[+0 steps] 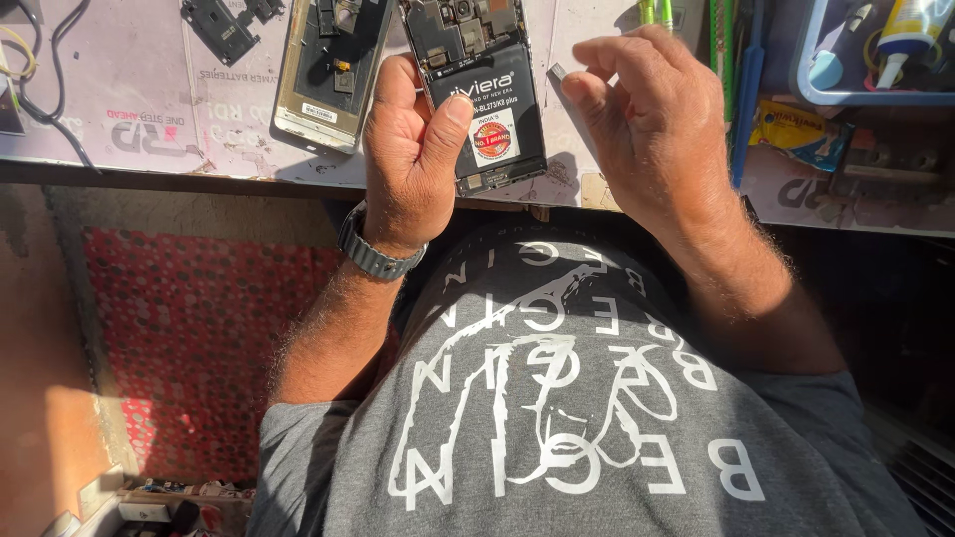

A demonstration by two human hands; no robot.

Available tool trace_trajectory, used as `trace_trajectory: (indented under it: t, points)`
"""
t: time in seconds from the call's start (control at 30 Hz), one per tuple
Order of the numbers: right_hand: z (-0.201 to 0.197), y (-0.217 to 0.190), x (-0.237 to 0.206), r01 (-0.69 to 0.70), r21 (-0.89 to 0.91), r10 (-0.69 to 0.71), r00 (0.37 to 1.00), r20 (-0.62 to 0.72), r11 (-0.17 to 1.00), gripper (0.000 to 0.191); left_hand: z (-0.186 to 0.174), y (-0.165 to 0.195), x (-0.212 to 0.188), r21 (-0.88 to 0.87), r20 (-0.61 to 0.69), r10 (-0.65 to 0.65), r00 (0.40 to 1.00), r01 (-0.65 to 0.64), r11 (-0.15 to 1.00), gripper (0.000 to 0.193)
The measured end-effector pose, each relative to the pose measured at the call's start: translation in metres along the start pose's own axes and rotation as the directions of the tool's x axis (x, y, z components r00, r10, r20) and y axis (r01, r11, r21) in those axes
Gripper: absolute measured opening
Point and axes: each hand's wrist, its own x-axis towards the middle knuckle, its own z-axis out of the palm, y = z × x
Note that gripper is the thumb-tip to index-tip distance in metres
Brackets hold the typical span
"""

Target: The person applies adhesive from a tube onto a disassembled smartphone chassis, then uses a metal pry tool to work along the edges of the phone body. They insert a replacement battery into the phone, press it into place, and cut a piece of tape with scissors to secure the battery inside the device.

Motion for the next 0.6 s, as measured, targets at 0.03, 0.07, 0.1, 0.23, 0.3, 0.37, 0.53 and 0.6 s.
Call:
trace_trajectory:
  t: [0.03, 0.07, 0.1, 0.23, 0.3, 0.37, 0.53, 0.6]
  points:
    - [-0.001, 0.000, 0.000, -0.066, 0.155, 0.055, 0.996, 0.072, 0.986, 0.026, 0.002, 0.002, -0.001, -0.014, 0.014, -0.015, 1.000, 0.015, 1.000, 0.019]
    - [0.000, 0.000, 0.001, -0.080, 0.318, 0.048, 0.993, 0.108, 0.945, 0.031, 0.004, 0.003, -0.002, -0.030, 0.029, -0.031, 0.999, 0.032, 0.999, 0.019]
    - [0.003, -0.001, 0.002, -0.099, 0.472, 0.035, 0.989, 0.141, 0.876, 0.035, 0.006, 0.005, -0.002, -0.045, 0.044, -0.048, 0.998, 0.050, 0.998, 0.019]
    - [0.016, 0.001, 0.005, -0.404, 0.786, 0.154, 0.913, 0.378, 0.468, 0.034, 0.011, 0.014, -0.003, -0.059, 0.066, -0.069, 0.995, 0.073, 0.996, 0.024]
    - [0.019, 0.005, 0.005, -0.405, 0.778, 0.146, 0.912, 0.384, 0.481, 0.029, 0.009, 0.019, -0.003, -0.108, 0.095, -0.093, 0.991, 0.103, 0.989, 0.032]
    - [0.021, 0.009, 0.004, -0.410, 0.788, 0.133, 0.909, 0.396, 0.459, 0.027, 0.006, 0.023, -0.002, -0.084, 0.113, -0.132, 0.985, 0.142, 0.986, 0.036]
    - [0.023, 0.016, 0.003, -0.398, 0.811, 0.112, 0.914, 0.389, 0.430, 0.023, 0.001, 0.025, 0.005, 0.018, 0.093, -0.113, 0.989, 0.111, 0.994, 0.032]
    - [0.026, 0.016, 0.001, -0.408, 0.791, 0.130, 0.910, 0.394, 0.455, 0.023, 0.000, 0.022, 0.009, -0.050, 0.078, -0.082, 0.994, 0.086, 0.995, 0.031]
